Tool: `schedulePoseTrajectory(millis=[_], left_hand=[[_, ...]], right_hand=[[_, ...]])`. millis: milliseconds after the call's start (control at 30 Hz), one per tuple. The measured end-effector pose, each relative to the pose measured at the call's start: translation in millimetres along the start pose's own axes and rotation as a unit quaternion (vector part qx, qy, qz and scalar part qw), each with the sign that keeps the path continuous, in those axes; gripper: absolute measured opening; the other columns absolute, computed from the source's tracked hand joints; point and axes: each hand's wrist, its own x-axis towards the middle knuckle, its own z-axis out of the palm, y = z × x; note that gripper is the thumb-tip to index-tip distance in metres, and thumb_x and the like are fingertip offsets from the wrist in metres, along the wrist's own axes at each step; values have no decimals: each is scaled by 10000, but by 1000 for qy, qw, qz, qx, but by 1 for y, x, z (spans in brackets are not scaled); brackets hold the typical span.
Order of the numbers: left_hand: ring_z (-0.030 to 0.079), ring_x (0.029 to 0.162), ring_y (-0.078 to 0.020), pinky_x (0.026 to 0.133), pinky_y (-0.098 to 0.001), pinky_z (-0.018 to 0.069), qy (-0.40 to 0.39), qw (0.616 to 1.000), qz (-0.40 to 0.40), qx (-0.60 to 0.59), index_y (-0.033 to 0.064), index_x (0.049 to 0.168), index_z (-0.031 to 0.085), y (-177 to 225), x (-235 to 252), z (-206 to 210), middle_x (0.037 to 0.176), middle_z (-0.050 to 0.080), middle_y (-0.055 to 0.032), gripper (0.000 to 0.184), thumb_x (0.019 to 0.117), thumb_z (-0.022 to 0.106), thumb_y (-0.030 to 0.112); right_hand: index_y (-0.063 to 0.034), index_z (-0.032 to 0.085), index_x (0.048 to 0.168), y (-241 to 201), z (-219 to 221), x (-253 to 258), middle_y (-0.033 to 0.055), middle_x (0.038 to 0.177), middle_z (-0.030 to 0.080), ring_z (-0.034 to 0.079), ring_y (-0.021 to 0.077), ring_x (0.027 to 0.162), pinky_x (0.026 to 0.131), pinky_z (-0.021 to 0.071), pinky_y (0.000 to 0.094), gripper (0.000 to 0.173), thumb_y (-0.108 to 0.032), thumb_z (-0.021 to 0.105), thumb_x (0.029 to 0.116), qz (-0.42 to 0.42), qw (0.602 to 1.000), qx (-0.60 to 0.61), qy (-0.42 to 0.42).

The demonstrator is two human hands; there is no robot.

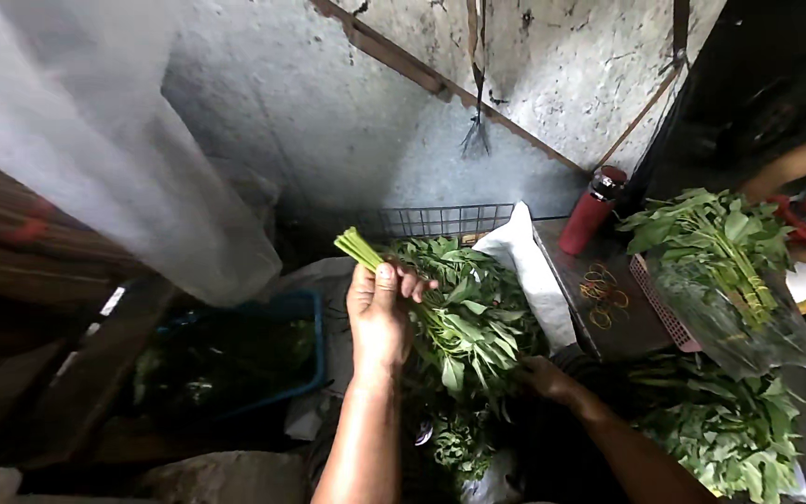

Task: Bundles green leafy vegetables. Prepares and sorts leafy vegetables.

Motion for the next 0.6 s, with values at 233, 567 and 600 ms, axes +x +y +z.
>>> schedulePoseTrajectory(millis=[233,567,600], left_hand=[[607,745,-62,781,-313,588,84,970,135,182,193,1098,505,30,9,-36,853,565,97,143,1115,367,228],[604,689,-290,655,-512,528,-19,857,-39,513,-27,1168,568,-6,-13,-14,811,594,-160,302,1099,461,246],[634,750,-320,712,-541,540,-44,849,-76,521,-32,1177,571,-16,-17,-8,838,615,-178,316,1098,466,255]], right_hand=[[10,634,1300,-21,-32,-3,241,1217,680,663,377,1147,1026,500,560,402,-295,563,1047,79,964,-220,129],[9,486,1345,-83,-59,-30,158,1376,613,750,225,953,774,652,398,324,26,483,1021,-167,961,-40,216],[9,517,1256,-94,-59,-35,140,1324,656,760,194,874,711,653,359,257,-4,574,1006,-203,952,3,228]])
